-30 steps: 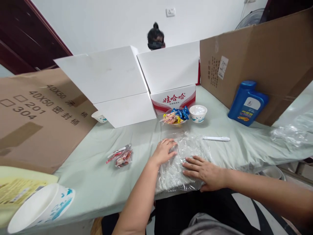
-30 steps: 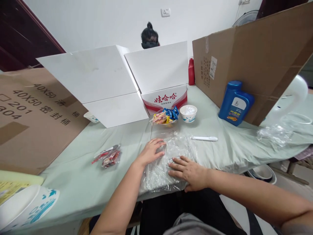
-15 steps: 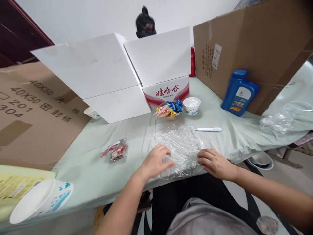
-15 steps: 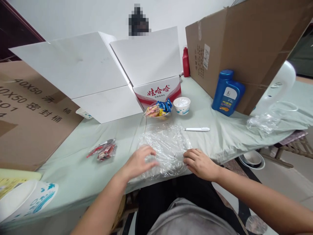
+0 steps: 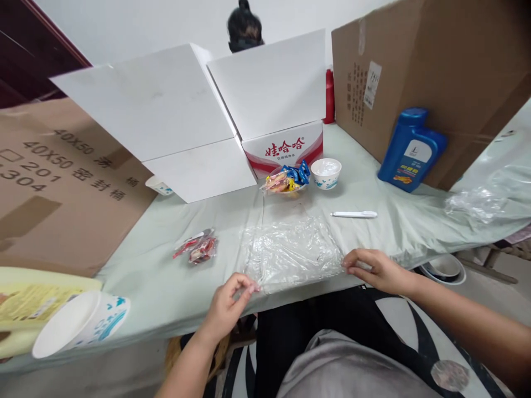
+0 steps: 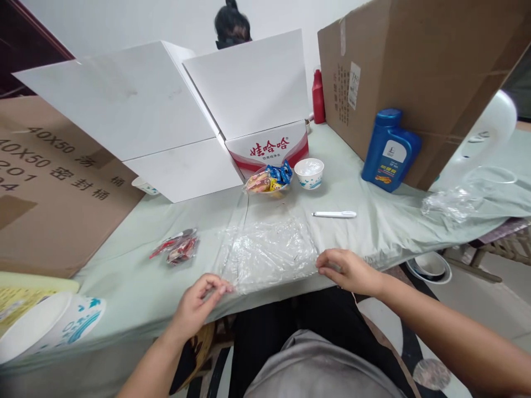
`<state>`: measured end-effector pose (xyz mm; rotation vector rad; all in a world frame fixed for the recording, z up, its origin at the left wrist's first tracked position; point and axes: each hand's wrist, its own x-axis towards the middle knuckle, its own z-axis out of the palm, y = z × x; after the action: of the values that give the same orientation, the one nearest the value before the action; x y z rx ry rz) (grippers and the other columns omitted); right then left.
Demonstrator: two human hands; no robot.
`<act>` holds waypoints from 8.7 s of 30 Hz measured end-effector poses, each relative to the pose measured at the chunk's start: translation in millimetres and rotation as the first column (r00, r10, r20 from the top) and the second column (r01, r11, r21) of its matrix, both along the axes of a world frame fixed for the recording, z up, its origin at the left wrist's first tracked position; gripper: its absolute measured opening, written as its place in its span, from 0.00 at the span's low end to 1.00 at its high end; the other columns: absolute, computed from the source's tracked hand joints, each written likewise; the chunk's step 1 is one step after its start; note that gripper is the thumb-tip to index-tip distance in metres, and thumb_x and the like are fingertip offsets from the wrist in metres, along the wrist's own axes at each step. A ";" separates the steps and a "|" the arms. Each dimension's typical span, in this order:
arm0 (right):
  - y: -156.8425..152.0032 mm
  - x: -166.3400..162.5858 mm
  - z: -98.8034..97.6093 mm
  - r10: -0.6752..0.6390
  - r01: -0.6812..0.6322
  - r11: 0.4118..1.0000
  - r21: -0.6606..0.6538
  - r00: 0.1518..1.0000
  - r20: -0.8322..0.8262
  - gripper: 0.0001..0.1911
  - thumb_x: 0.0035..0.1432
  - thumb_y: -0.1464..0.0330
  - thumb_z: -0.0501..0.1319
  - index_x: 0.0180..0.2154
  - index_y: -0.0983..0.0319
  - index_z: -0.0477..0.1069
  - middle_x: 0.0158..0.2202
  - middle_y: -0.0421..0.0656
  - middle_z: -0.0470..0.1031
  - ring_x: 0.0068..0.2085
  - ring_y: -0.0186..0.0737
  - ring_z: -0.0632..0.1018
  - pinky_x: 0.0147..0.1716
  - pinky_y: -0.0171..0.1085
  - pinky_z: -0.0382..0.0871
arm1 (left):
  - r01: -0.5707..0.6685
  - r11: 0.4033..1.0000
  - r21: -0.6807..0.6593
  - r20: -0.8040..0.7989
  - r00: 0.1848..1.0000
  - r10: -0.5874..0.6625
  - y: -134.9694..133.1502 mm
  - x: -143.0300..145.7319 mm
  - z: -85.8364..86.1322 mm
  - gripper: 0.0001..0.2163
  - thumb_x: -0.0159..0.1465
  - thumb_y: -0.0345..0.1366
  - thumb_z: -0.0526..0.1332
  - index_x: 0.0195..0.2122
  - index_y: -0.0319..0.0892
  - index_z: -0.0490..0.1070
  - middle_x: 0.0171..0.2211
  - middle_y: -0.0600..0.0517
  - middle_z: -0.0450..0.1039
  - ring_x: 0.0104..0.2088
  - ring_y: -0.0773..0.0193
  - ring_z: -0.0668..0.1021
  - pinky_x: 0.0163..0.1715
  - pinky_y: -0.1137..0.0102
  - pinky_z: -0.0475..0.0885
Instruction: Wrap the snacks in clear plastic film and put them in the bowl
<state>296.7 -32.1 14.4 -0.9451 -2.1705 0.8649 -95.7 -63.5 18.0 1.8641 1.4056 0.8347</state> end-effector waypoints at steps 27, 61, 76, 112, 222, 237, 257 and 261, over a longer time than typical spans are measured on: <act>98.8 -84.5 0.5 -0.378 0.223 0.925 0.306 0.578 0.723 0.14 0.66 0.71 0.46 0.45 0.66 0.67 0.43 0.55 0.74 0.42 0.48 0.76 0.38 0.40 0.66 | -0.405 0.914 -0.002 -0.695 0.658 0.290 127.9 10.5 12.5 0.09 0.64 0.43 0.54 0.36 0.45 0.70 0.30 0.51 0.78 0.31 0.60 0.79 0.28 0.71 0.62; 27.4 -38.1 -10.7 -0.240 0.121 0.917 0.380 0.928 0.284 0.13 0.59 0.76 0.52 0.39 0.63 0.74 0.35 0.48 0.74 0.41 0.45 0.70 0.43 0.44 0.66 | -0.336 0.927 0.169 -0.847 0.431 0.310 109.8 25.3 0.2 0.15 0.68 0.44 0.49 0.42 0.41 0.70 0.35 0.42 0.78 0.38 0.49 0.80 0.31 0.66 0.66; 67.7 -80.5 0.0 -0.172 -0.026 0.927 0.375 0.857 0.485 0.28 0.62 0.56 0.56 0.60 0.59 0.63 0.63 0.50 0.60 0.65 0.58 0.57 0.60 0.57 0.52 | -0.415 0.910 0.014 -0.543 0.760 0.356 111.9 18.7 -4.2 0.10 0.63 0.43 0.55 0.36 0.43 0.68 0.31 0.47 0.77 0.31 0.57 0.79 0.29 0.69 0.66; 67.5 -55.7 -26.8 -0.171 -0.061 0.945 0.322 0.747 0.642 0.41 0.58 0.42 0.51 0.65 0.58 0.55 0.68 0.51 0.51 0.68 0.63 0.47 0.61 0.64 0.42 | 0.234 0.969 0.080 -0.717 0.689 -0.107 65.6 11.1 -21.7 0.33 0.64 0.54 0.55 0.67 0.49 0.49 0.70 0.45 0.41 0.69 0.47 0.45 0.65 0.48 0.46; 153.6 -127.7 -15.5 -0.105 0.030 0.971 0.236 0.944 0.312 0.14 0.52 0.67 0.68 0.41 0.65 0.76 0.42 0.52 0.75 0.47 0.50 0.71 0.50 0.46 0.61 | 0.429 0.900 0.078 -0.548 0.773 -0.321 48.7 110.7 -21.9 0.30 0.57 0.47 0.65 0.57 0.40 0.63 0.59 0.41 0.66 0.63 0.48 0.64 0.66 0.49 0.50; 160.1 -111.8 -17.2 -0.137 -0.042 0.918 -0.395 0.899 -0.415 0.21 0.50 0.51 0.63 0.31 0.60 0.62 0.23 0.35 0.66 0.23 0.31 0.66 0.23 0.32 0.60 | -0.074 0.887 0.455 -0.039 0.994 0.103 53.6 101.9 -20.1 0.08 0.62 0.40 0.60 0.33 0.39 0.69 0.61 0.38 0.59 0.61 0.46 0.65 0.56 0.53 0.65; 163.1 -109.3 -15.3 -0.254 0.180 0.954 0.241 0.911 0.325 0.09 0.57 0.68 0.63 0.41 0.63 0.72 0.39 0.46 0.76 0.43 0.44 0.72 0.43 0.36 0.60 | 0.336 0.877 0.343 -0.493 0.859 -0.137 76.6 88.6 5.5 0.18 0.55 0.35 0.65 0.47 0.43 0.68 0.50 0.44 0.69 0.55 0.48 0.69 0.54 0.52 0.67; 167.0 -106.4 -15.6 -0.334 0.245 0.930 0.275 0.875 0.350 0.13 0.55 0.65 0.65 0.42 0.64 0.73 0.42 0.49 0.74 0.46 0.47 0.70 0.47 0.40 0.60 | 0.510 0.806 0.300 -0.598 0.759 -0.258 82.4 89.5 2.6 0.12 0.59 0.32 0.61 0.45 0.42 0.70 0.46 0.45 0.72 0.53 0.51 0.71 0.53 0.54 0.69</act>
<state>190.3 134.9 -1.2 -1.3778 -2.3025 0.2920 -6.2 18.9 20.6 2.8033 1.0765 0.4488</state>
